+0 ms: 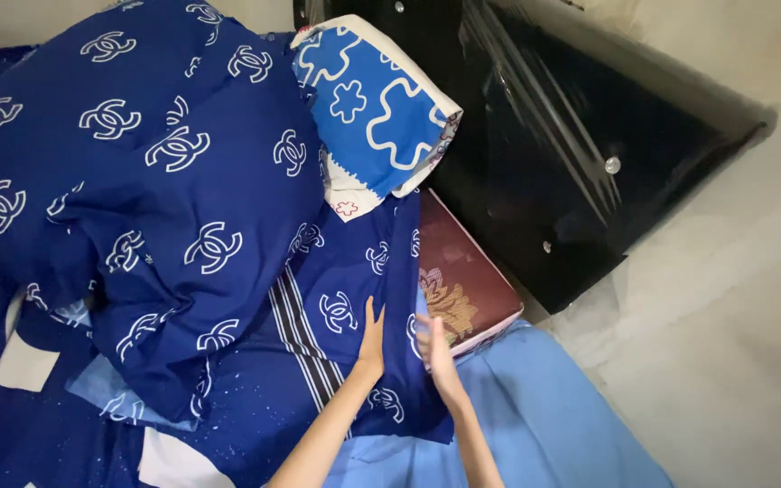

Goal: Covering a mattress with a blue patterned bed sheet and arranging pillows.

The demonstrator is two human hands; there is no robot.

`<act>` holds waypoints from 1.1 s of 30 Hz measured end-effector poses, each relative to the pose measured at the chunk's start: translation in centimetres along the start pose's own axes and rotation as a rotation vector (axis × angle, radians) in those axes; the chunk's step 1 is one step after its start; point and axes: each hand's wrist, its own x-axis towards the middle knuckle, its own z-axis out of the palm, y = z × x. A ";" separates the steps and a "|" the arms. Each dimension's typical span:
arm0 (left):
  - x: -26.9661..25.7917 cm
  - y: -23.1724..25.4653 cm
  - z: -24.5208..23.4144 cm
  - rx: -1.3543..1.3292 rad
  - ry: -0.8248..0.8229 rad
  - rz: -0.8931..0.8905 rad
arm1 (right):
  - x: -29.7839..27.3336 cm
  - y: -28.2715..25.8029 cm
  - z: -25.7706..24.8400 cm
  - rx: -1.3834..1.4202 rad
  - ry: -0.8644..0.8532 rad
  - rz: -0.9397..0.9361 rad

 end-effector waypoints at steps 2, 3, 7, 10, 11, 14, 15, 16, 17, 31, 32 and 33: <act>-0.9 -1.2 -4.0 -0.058 -0.076 0.029 | -0.5 -1.5 0.8 -0.048 0.060 -0.114; -1.4 -1.9 -5.9 -0.115 -0.150 0.058 | -0.7 -2.2 1.3 -0.097 0.124 -0.229; 0.3 0.0 0.7 -0.094 0.035 -0.007 | -2.5 -4.0 4.1 -0.564 0.156 -0.820; 0.4 0.5 2.0 -0.252 0.095 -0.033 | -4.3 -5.8 6.3 -0.921 0.192 -0.312; 0.3 0.4 1.7 -0.279 0.114 -0.025 | -4.5 -6.0 6.6 -0.866 0.180 -0.476; 0.4 0.3 1.4 -0.187 0.173 -0.031 | -5.1 -7.1 6.2 -0.799 0.145 -0.514; 0.5 0.4 1.4 -0.069 0.210 -0.045 | -5.3 -7.5 5.9 -0.791 0.122 -0.386; 0.5 0.4 1.2 -0.069 0.209 -0.045 | -5.4 -8.2 5.2 -0.791 0.121 -0.385; 0.5 0.3 1.1 -0.139 0.210 -0.041 | -5.6 -9.0 4.4 -0.860 0.035 -0.243; -1.4 -1.5 -5.2 -0.743 0.413 -0.071 | -1.7 2.2 -22.8 -0.726 0.526 -0.211; -1.4 -1.5 -5.2 -0.752 0.413 -0.071 | -1.5 3.6 -22.0 -0.816 0.564 -0.260; -1.4 -1.5 -5.1 -0.761 0.413 -0.072 | -1.3 4.9 -21.3 -0.907 0.600 -0.310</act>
